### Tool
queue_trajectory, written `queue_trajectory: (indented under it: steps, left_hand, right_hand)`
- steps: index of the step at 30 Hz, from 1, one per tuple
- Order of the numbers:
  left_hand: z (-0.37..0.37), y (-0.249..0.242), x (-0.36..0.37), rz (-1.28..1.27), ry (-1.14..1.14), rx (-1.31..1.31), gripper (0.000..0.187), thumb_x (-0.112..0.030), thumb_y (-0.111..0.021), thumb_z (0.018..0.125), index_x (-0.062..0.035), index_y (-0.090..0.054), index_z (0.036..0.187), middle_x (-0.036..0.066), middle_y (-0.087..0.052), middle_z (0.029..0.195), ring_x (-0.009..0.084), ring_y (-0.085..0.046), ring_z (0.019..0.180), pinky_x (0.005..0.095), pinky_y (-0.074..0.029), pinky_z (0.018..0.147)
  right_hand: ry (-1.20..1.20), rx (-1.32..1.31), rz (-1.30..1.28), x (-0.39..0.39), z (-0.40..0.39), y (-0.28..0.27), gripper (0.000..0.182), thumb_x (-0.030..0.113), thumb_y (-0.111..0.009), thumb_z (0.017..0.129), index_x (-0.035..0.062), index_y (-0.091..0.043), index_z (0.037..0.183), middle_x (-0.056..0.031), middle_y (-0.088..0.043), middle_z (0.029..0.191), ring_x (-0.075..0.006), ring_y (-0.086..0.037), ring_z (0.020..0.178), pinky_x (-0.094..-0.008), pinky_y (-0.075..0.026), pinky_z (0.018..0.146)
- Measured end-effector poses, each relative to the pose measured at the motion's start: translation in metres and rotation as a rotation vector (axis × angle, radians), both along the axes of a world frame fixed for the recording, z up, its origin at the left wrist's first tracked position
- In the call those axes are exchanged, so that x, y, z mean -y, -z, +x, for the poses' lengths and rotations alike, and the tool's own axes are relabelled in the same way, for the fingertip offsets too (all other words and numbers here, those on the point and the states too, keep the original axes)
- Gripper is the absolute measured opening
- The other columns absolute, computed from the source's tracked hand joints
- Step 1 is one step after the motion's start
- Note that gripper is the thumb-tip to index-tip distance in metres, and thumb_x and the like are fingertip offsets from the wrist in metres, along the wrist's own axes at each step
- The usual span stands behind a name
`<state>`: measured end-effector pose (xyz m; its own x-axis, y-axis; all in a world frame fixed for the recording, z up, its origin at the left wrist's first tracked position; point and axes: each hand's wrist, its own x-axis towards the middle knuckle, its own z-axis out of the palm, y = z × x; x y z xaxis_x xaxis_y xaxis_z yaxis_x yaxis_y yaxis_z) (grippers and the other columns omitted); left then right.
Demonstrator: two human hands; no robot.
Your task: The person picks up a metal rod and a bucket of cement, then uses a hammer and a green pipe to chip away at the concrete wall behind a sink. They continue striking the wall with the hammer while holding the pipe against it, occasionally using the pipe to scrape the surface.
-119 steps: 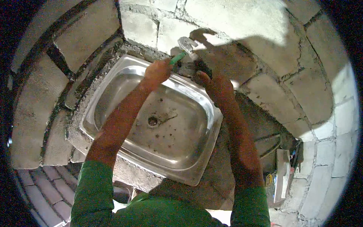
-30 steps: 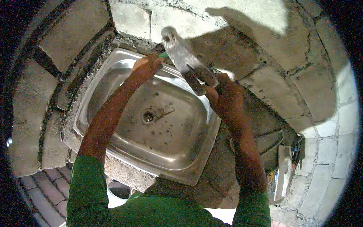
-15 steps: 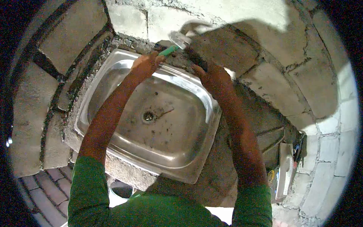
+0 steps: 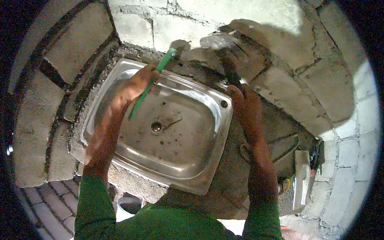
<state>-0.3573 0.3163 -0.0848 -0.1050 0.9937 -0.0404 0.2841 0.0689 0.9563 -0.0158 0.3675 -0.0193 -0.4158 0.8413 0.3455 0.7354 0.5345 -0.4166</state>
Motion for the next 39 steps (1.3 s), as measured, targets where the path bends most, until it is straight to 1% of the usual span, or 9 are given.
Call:
queue_trajectory:
  steps: [5,7,10,12,15,21,26,33,39]
  left_hand:
    - [0.058,0.004,-0.006,-0.021,0.046,-0.024,0.041,-0.032,-0.055,0.09,-0.0104,-0.045,0.124,0.012,-0.058,0.08,0.0283,-0.06,0.07,0.0426,-0.048,0.068]
    - [0.088,0.009,-0.027,0.54,-0.1,-0.254,0.039,-0.036,-0.051,0.095,-0.0127,-0.045,0.126,0.013,-0.06,0.084,0.0273,-0.059,0.072,0.0424,-0.048,0.069]
    - [0.122,-0.071,-0.025,0.436,-0.232,-0.284,0.043,-0.042,-0.045,0.097,-0.0103,-0.045,0.126,0.023,-0.06,0.081,0.0422,-0.059,0.075,0.0476,-0.046,0.071]
    - [0.133,-0.09,-0.048,0.596,-0.269,-0.266,0.043,-0.042,-0.045,0.097,-0.0098,-0.045,0.125,0.022,-0.06,0.079,0.0423,-0.059,0.075,0.0478,-0.046,0.07]
    - [0.143,-0.111,-0.079,0.699,-0.236,-0.192,0.044,-0.042,-0.046,0.096,-0.0077,-0.045,0.124,0.023,-0.06,0.078,0.044,-0.059,0.076,0.0489,-0.045,0.069]
    - [0.162,-0.09,-0.12,0.536,-0.285,-0.156,0.033,-0.033,-0.047,0.095,-0.0011,-0.043,0.105,0.027,-0.062,0.09,0.0449,-0.061,0.083,0.0529,-0.047,0.072]
    - [0.157,-0.107,-0.113,0.528,-0.359,-0.309,0.026,-0.025,-0.049,0.093,0.0001,-0.043,0.1,0.027,-0.063,0.089,0.0463,-0.06,0.084,0.0512,-0.047,0.073]
    - [0.053,-0.092,-0.002,0.269,-0.049,-0.198,0.041,-0.032,-0.061,0.09,-0.0035,-0.046,0.114,0.005,-0.057,0.084,0.0116,-0.053,0.069,0.0302,-0.045,0.059]
    - [-0.015,-0.029,0.096,0.174,-0.189,-0.139,0.028,-0.02,-0.065,0.087,-0.0006,-0.062,0.108,0.004,-0.057,0.084,0.0093,-0.052,0.061,0.0245,-0.045,0.055]
  right_hand:
    - [0.196,-0.111,-0.156,0.021,0.048,-0.022,0.049,0.047,-0.058,0.089,-0.0005,-0.059,0.099,-0.0212,-0.061,0.077,-0.0375,-0.059,0.064,-0.0426,-0.047,0.062]
    - [0.257,-0.063,-0.134,0.037,0.059,-0.031,0.047,0.045,-0.058,0.089,-0.0004,-0.059,0.1,-0.0212,-0.061,0.078,-0.0369,-0.059,0.064,-0.0416,-0.047,0.061]
    - [0.362,-0.234,-0.005,0.059,0.064,-0.045,0.025,0.016,-0.057,0.092,-0.0013,-0.058,0.11,-0.0114,-0.059,0.098,-0.0174,-0.057,0.077,-0.0294,-0.046,0.061]
    - [0.055,-0.441,0.26,0.053,0.074,-0.054,0.031,0.024,-0.066,0.086,0.0015,-0.056,0.107,-0.0179,-0.063,0.079,-0.0323,-0.064,0.07,-0.0387,-0.05,0.062]
    - [-0.046,-0.19,0.524,0.051,0.082,-0.073,0.029,0.017,-0.067,0.084,0.0023,-0.056,0.107,-0.0173,-0.066,0.083,-0.0319,-0.066,0.073,-0.0382,-0.051,0.065]
    - [0.087,0.258,0.381,0.025,0.051,-0.1,0.053,0.046,-0.067,0.082,0.0028,-0.057,0.11,-0.0181,-0.068,0.089,-0.0359,-0.066,0.082,-0.0403,-0.053,0.074]
    - [0.232,0.189,0.225,-0.003,0.012,-0.117,0.05,0.045,-0.066,0.083,0.0045,-0.057,0.112,-0.0165,-0.068,0.089,-0.036,-0.066,0.084,-0.0425,-0.052,0.072]
    - [0.163,0.046,0.365,0.066,0.096,-0.061,0.04,0.03,-0.065,0.084,0.0006,-0.058,0.111,-0.0205,-0.065,0.092,-0.0364,-0.064,0.084,-0.0426,-0.05,0.072]
    - [0.223,0.035,0.364,0.113,0.178,0.009,0.032,0.014,-0.057,0.09,-0.0026,-0.054,0.117,-0.0105,-0.061,0.089,-0.0206,-0.056,0.071,-0.0314,-0.046,0.066]
